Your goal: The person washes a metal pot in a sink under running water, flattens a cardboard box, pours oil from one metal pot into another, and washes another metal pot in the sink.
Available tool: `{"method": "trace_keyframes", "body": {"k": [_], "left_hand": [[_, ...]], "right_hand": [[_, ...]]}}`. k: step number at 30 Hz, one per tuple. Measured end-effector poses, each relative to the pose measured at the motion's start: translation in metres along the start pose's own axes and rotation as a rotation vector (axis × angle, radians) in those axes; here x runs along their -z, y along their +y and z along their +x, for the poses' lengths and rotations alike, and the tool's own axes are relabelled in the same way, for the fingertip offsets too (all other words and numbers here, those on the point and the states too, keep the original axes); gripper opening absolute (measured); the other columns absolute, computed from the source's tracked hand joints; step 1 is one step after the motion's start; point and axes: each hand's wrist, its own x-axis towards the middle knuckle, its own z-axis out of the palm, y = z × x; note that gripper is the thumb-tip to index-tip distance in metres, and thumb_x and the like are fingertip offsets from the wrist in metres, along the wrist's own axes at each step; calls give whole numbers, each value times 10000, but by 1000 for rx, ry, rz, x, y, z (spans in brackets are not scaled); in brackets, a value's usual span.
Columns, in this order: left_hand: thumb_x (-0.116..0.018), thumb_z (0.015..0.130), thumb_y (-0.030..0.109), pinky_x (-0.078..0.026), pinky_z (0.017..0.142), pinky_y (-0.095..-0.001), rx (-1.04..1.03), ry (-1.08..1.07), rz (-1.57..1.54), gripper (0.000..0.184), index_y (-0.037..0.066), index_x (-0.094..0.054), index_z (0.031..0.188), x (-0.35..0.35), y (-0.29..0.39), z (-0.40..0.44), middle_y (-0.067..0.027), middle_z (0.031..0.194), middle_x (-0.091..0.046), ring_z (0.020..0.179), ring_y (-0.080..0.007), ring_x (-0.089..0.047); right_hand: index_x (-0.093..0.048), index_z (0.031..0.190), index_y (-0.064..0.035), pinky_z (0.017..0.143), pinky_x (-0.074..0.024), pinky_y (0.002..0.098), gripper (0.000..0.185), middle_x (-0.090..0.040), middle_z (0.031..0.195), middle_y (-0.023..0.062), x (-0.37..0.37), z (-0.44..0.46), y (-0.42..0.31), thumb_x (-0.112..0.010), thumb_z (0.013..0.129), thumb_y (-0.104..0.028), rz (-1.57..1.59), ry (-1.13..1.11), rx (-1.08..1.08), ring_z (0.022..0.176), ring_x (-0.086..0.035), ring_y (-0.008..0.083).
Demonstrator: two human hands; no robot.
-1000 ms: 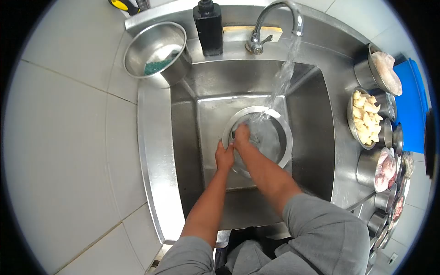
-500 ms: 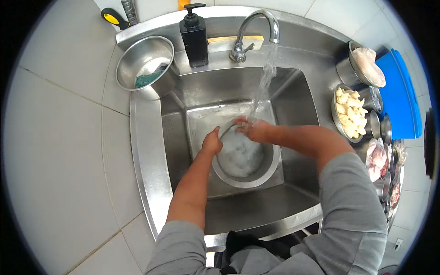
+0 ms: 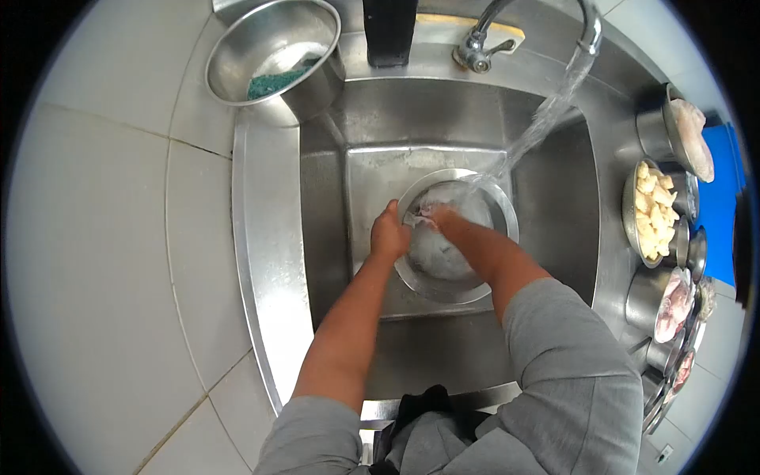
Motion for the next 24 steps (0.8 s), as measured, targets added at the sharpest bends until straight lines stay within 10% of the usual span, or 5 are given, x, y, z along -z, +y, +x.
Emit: {"method": "trace_keyframes", "body": {"k": [5,12,16,20,24], "left_hand": [[-577,715,10,-427,921,-417,208,92,-280,467,-3,-504,1176,-11,17,-17,-228,1161,-533,1093,-374,-528],[-614,763,76,-398,976,-401,300,164,-291,524,12,-439,1253,-2,7,-37,-219,1236,-491,1144,-383,-491],[-675,795,328,-301,1048,-484,20,377,4,722,11,-349,1355,20,15,-75,-276,1367,-363,1277,-389,-357],[-648,808,273,-290,1031,-544,-907,-446,545,591,58,-428,1312,2,29,-127,-195,1324,-452,1260,-357,-387],[-570,804,191,-452,818,-497,-703,-552,636,266,41,-599,1021,-40,33,-100,-167,967,-631,957,-342,-599]], "right_hand": [[-597,1133,-55,842,-494,358,325,-614,1144,133,38,-108,-5,-540,883,-254,-800,289,-115,1052,-600,247],[-563,1058,26,585,-502,326,316,-582,908,120,43,-154,-117,-596,837,-196,437,-234,-163,772,-588,197],[-519,1093,43,565,-498,311,345,-588,919,119,136,-253,-206,-614,847,-180,641,-20,169,779,-597,199],[-492,1136,33,665,-518,311,363,-581,988,97,192,-307,-294,-602,879,-198,956,-158,585,864,-599,195],[-518,1075,17,765,-526,339,260,-601,1015,125,211,-252,-254,-564,893,-162,1042,129,471,921,-613,233]]}}
